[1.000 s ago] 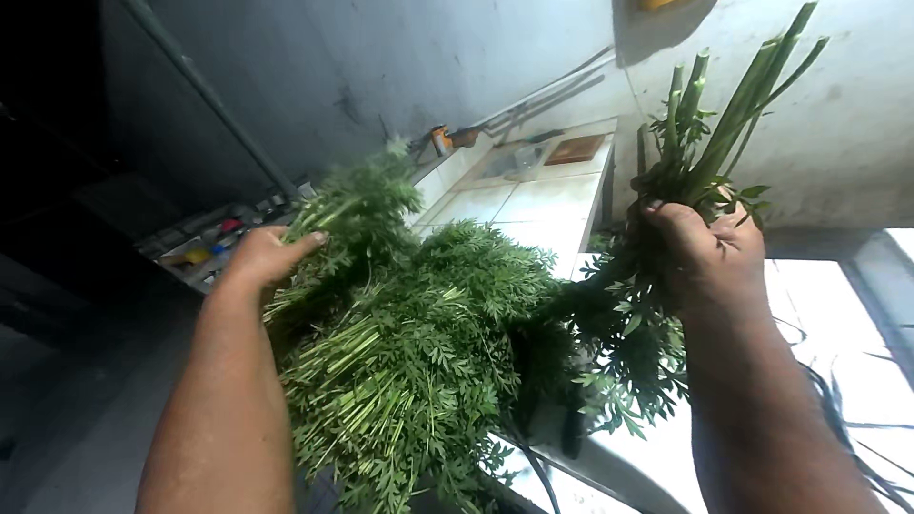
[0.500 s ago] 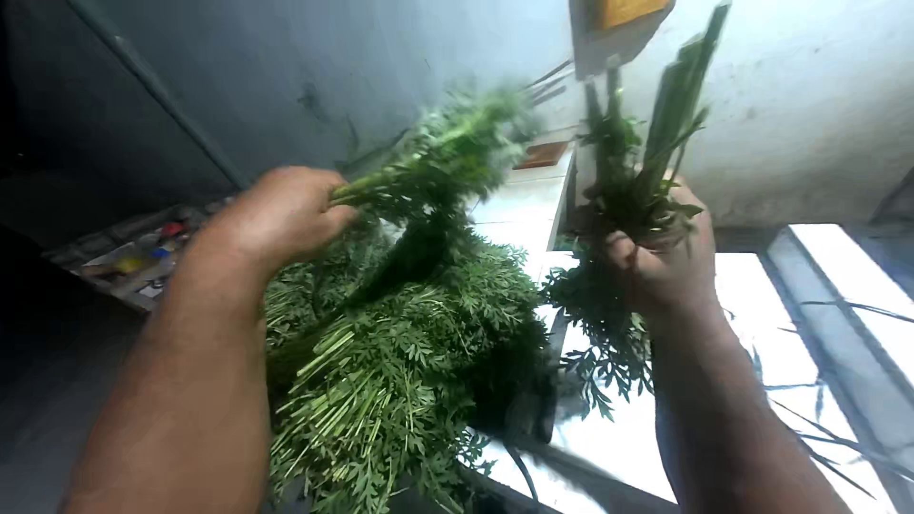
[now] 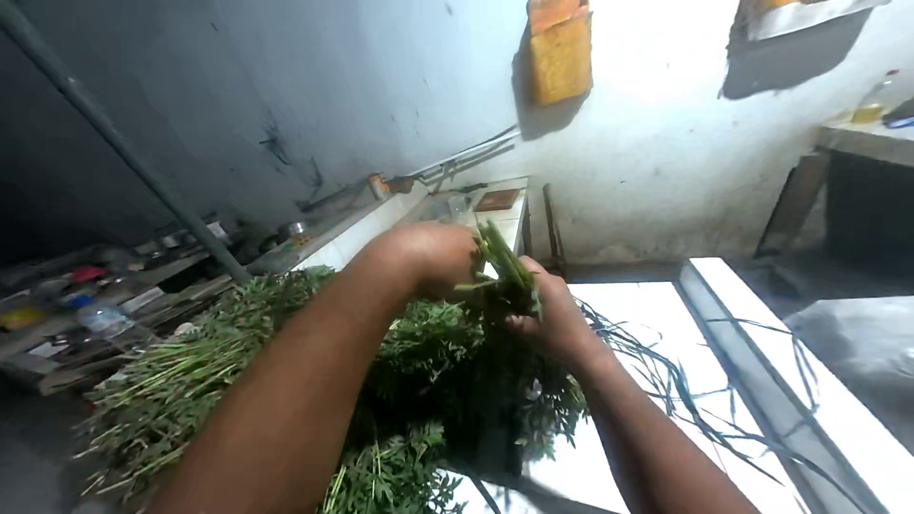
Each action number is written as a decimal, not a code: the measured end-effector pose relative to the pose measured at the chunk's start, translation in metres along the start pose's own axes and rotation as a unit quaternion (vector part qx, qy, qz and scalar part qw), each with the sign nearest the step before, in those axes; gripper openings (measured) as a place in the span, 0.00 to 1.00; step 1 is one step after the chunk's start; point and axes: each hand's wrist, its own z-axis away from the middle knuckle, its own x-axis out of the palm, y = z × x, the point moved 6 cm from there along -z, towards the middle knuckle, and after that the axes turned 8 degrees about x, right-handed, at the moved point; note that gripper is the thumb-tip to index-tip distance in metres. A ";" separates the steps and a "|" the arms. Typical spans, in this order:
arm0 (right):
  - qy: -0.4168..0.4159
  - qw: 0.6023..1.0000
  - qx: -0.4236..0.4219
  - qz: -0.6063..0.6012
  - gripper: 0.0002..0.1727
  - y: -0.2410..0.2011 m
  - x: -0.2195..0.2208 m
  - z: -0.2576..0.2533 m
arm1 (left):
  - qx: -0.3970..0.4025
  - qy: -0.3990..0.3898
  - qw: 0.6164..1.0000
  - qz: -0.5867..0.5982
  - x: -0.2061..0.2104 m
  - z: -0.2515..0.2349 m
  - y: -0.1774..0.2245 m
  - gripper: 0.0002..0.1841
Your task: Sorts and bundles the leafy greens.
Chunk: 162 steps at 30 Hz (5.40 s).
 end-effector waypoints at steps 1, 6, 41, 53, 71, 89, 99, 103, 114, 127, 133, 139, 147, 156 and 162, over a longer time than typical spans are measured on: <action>-0.021 0.999 0.022 -0.036 0.30 0.008 0.000 -0.004 | 0.001 0.036 0.999 0.009 -0.006 0.000 -0.005 0.16; -0.020 0.982 0.087 -0.167 0.29 0.039 -0.014 -0.012 | 0.062 0.349 0.917 0.183 -0.038 0.033 -0.050 0.36; 0.072 0.953 0.166 -0.245 0.23 0.082 -0.079 -0.009 | 0.078 0.494 0.716 0.486 0.002 -0.136 0.044 0.39; -0.071 0.952 0.058 -0.292 0.36 0.047 -0.073 0.000 | 0.226 0.584 0.641 0.444 -0.009 -0.118 0.025 0.13; 0.124 0.983 0.054 -0.126 0.20 0.073 -0.052 -0.021 | 0.166 0.612 0.702 0.323 -0.023 -0.118 0.040 0.24; 0.245 0.838 0.162 -0.459 0.19 0.142 -0.118 0.012 | 0.163 0.246 0.873 0.388 0.159 -0.061 0.013 0.38; 0.201 0.756 -0.019 -0.623 0.20 0.164 -0.161 0.001 | 0.085 0.118 0.886 0.441 0.230 -0.040 0.020 0.35; 0.275 0.784 0.008 -0.557 0.23 0.165 -0.175 0.010 | 0.139 0.098 0.812 0.558 0.255 -0.041 0.047 0.27; 0.405 0.796 0.072 -0.444 0.15 0.159 -0.173 0.018 | 0.103 0.227 0.811 0.530 0.252 -0.022 0.072 0.16; 0.256 0.871 0.088 -0.410 0.23 0.160 -0.156 0.010 | -0.176 0.467 0.853 -0.151 0.153 0.101 -0.045 0.15; 0.085 0.885 0.109 -0.444 0.21 0.122 -0.095 -0.004 | -0.076 0.508 0.855 -0.076 0.116 0.064 -0.008 0.23; -0.034 0.896 0.151 -0.416 0.12 0.072 -0.034 -0.007 | 0.015 0.601 0.791 0.114 0.110 0.024 0.028 0.15; -0.129 0.904 0.106 -0.393 0.12 0.044 0.008 -0.009 | -0.035 0.609 0.766 0.206 0.118 -0.017 0.019 0.11; -0.264 0.906 0.066 -0.324 0.12 0.026 0.022 0.002 | 0.054 0.522 0.631 0.572 0.091 -0.017 -0.008 0.57; -0.258 0.937 0.075 -0.223 0.46 0.039 0.016 0.000 | 0.162 0.539 0.600 0.568 0.074 -0.023 -0.006 0.40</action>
